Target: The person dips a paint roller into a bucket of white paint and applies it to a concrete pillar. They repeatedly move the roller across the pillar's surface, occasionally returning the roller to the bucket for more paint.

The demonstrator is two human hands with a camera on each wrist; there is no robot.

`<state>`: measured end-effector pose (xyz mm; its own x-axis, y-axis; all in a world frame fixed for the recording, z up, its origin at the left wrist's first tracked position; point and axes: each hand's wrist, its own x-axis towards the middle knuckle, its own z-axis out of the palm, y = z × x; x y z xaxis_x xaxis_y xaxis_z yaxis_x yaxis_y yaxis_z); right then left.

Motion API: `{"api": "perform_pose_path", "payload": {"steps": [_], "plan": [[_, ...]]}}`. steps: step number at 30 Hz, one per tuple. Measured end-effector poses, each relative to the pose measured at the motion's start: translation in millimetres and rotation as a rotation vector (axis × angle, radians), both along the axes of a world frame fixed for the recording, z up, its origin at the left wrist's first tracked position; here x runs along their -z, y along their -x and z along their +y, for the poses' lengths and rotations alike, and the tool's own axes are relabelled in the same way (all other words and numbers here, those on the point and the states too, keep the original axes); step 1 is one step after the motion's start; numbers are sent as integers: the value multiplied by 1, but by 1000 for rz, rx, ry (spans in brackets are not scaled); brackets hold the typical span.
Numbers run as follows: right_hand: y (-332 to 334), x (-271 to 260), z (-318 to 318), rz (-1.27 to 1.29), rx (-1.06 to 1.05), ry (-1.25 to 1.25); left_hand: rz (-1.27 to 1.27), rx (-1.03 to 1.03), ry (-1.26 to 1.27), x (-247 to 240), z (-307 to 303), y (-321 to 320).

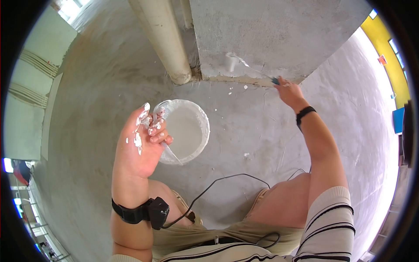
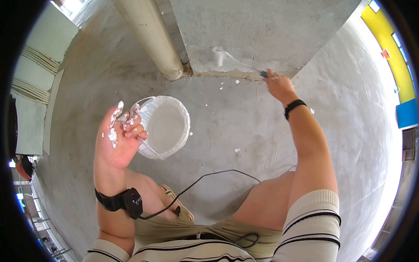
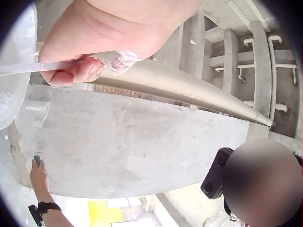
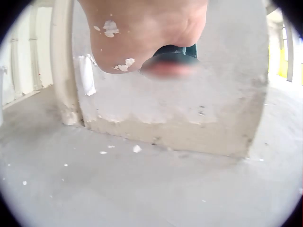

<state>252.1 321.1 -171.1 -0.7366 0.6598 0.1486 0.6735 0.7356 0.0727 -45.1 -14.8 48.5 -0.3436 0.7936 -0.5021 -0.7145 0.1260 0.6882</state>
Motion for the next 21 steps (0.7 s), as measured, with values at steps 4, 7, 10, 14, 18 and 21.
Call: {"api": "perform_pose_path", "payload": {"steps": [4, 7, 10, 14, 18, 21], "plan": [[-79, -11, -6, -28, 242, 90, -24, -18, -4, -1, -2, -1], [-133, -12, -7, -34, 365, 66, 0, -14, 13, -3, -2, -3], [-152, -10, -10, -59, 409, 32, 4, -28, 20, -4, -2, -3], [-126, -3, -10, -40, 376, 93, 12, -32, 18, -5, -2, -4], [-63, 19, 0, -91, 25, -87, 19, -3, 17, -9, -1, -6], [-10, -12, -17, -100, 22, -83, 25, -14, 34, -9, -1, -9]]}}
